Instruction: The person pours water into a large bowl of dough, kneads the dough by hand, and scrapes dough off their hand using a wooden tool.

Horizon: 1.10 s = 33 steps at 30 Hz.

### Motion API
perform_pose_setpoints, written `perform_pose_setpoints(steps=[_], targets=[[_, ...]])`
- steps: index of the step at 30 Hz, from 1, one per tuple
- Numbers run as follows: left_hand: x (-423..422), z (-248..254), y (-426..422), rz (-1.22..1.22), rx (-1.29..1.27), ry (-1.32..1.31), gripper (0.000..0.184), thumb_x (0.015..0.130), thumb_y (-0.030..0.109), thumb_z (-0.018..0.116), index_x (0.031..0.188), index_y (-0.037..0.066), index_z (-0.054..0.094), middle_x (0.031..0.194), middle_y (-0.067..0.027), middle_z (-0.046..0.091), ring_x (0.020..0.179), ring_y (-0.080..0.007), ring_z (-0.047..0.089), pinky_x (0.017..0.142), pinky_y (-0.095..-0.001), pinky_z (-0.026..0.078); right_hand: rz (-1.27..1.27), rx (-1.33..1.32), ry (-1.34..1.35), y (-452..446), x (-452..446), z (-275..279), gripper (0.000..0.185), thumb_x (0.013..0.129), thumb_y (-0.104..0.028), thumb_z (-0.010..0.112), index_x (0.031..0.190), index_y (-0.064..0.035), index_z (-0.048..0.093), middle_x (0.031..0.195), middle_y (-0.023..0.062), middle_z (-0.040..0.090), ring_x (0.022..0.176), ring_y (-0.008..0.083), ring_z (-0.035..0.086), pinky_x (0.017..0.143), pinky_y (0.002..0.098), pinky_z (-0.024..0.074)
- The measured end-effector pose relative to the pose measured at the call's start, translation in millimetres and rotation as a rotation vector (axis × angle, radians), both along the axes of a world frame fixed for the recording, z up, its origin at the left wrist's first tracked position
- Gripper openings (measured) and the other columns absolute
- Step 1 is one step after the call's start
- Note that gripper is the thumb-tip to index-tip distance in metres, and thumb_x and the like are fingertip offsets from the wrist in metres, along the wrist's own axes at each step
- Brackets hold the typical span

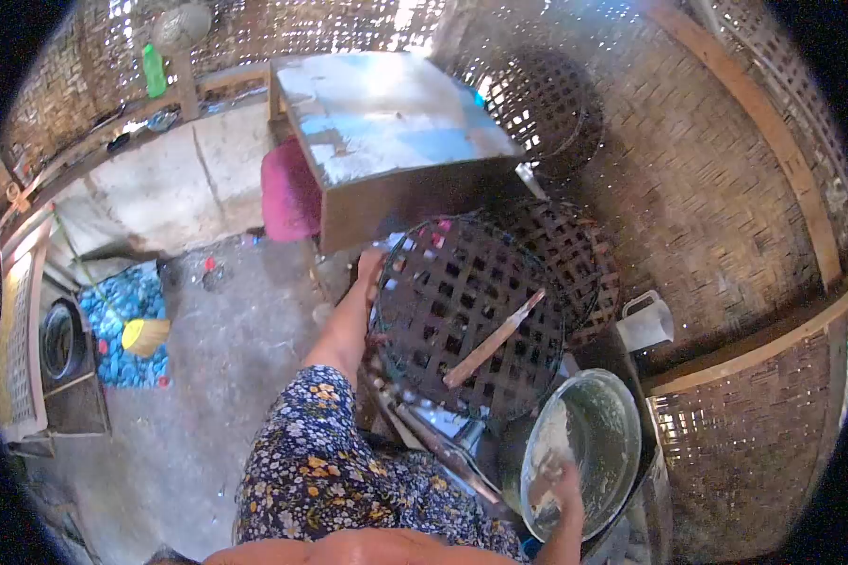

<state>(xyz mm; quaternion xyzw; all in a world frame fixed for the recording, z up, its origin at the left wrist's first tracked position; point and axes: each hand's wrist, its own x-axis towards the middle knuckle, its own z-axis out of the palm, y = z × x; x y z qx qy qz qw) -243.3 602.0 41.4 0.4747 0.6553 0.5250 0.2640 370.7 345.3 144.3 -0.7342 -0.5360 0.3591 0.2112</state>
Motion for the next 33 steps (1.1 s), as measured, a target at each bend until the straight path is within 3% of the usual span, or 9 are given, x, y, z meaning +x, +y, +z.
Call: perform_pose_setpoints(steps=[1, 4, 8, 12, 24, 27, 30, 32, 33], targets=[[1.9, -8.7, 9.0, -0.074, -0.002, -0.007, 0.025, 0.072, 0.027, 0.052, 0.073, 0.003, 0.059, 0.072, -0.0143, 0.060, 0.070, -0.0288, 0.059, 0.064, -0.0381, 0.045, 0.206, 0.073, -0.317, -14.7, -10.9, 36.0, 0.044, 0.081, -0.012, 0.051, 0.122, 0.0008, 0.042, 0.126, 0.0161, 0.043, 0.119, 0.0267, 0.037, 0.097, 0.0330, 0.0308], [12.9, -18.6, 23.1, -0.145, -0.081, -0.017, 0.025, 0.073, 0.027, 0.052, 0.075, 0.003, 0.059, 0.074, -0.0148, 0.060, 0.072, -0.0291, 0.058, 0.065, -0.0385, 0.045, -0.114, 0.222, 0.074, -34.2, -58.5, 122.8, 0.042, 0.080, -0.012, 0.051, 0.119, 0.0014, 0.045, 0.120, 0.0138, 0.048, 0.110, 0.0237, 0.046, 0.093, 0.0326, 0.0345], [20.3, -15.2, 32.3, -0.116, -0.191, -0.026, 0.025, 0.073, 0.026, 0.051, 0.077, 0.003, 0.059, 0.077, -0.0156, 0.060, 0.075, -0.0296, 0.058, 0.067, -0.0389, 0.045, -0.113, 0.212, -0.136, -64.9, -22.3, 102.7, 0.038, 0.075, -0.008, 0.051, 0.112, 0.0023, 0.050, 0.103, 0.0124, 0.056, 0.094, 0.0203, 0.054, 0.081, 0.0299, 0.0410], [20.5, -8.8, 36.0, -0.094, -0.226, -0.029, 0.025, 0.074, 0.026, 0.051, 0.079, 0.003, 0.059, 0.080, -0.0163, 0.059, 0.078, -0.0300, 0.057, 0.069, -0.0393, 0.044, -0.209, 0.110, -0.120, -91.3, -28.0, 100.3, 0.035, 0.072, -0.007, 0.052, 0.106, 0.0020, 0.055, 0.094, 0.0118, 0.060, 0.087, 0.0191, 0.056, 0.078, 0.0288, 0.0424], [16.3, -5.4, 6.5, 0.012, -0.247, -0.137, 0.027, 0.075, 0.026, 0.050, 0.086, 0.002, 0.058, 0.089, -0.0184, 0.058, 0.087, -0.0314, 0.055, 0.074, -0.0405, 0.044, -0.212, 0.179, -0.022, -95.3, 8.2, 70.4, 0.034, 0.073, -0.009, 0.054, 0.104, 0.0037, 0.057, 0.092, 0.0098, 0.060, 0.082, 0.0176, 0.056, 0.074, 0.0294, 0.0434], [12.5, -5.8, 5.1, 0.062, -0.240, -0.206, 0.027, 0.076, 0.025, 0.049, 0.088, 0.002, 0.058, 0.092, -0.0190, 0.058, 0.090, -0.0318, 0.055, 0.076, -0.0408, 0.044, -0.209, 0.214, 0.116, -98.2, -29.1, 96.5, 0.032, 0.073, -0.009, 0.054, 0.103, 0.0037, 0.057, 0.089, 0.0086, 0.060, 0.077, 0.0154, 0.055, 0.068, 0.0271, 0.0436], [5.9, -7.0, 16.8, 0.147, -0.206, -0.384, 0.028, 0.076, 0.025, 0.049, 0.089, 0.002, 0.058, 0.094, -0.0195, 0.058, 0.092, -0.0321, 0.054, 0.077, -0.0411, 0.043, -0.173, 0.241, 0.152, -98.5, -14.2, 80.9, 0.031, 0.073, -0.008, 0.053, 0.101, 0.0035, 0.057, 0.083, 0.0068, 0.059, 0.072, 0.0127, 0.053, 0.062, 0.0246, 0.0423], [2.6, 0.8, 17.6, 0.192, -0.178, -0.333, 0.029, 0.076, 0.025, 0.049, 0.091, 0.002, 0.058, 0.095, -0.0199, 0.058, 0.093, -0.0323, 0.054, 0.078, -0.0413, 0.043, -0.154, 0.217, 0.163, -97.2, -7.4, 72.8, 0.029, 0.072, -0.010, 0.054, 0.099, 0.0028, 0.058, 0.081, 0.0068, 0.059, 0.072, 0.0123, 0.054, 0.063, 0.0249, 0.0425], [9.1, 34.7, -6.0, 0.190, -0.155, -0.124, 0.028, 0.077, 0.024, 0.048, 0.092, 0.002, 0.056, 0.096, -0.0202, 0.056, 0.095, -0.0326, 0.052, 0.078, -0.0419, 0.043, -0.146, 0.204, 0.167, -97.2, -5.2, 71.4, 0.029, 0.072, -0.011, 0.055, 0.097, 0.0024, 0.059, 0.080, 0.0068, 0.059, 0.072, 0.0121, 0.054, 0.063, 0.0250, 0.0426]])
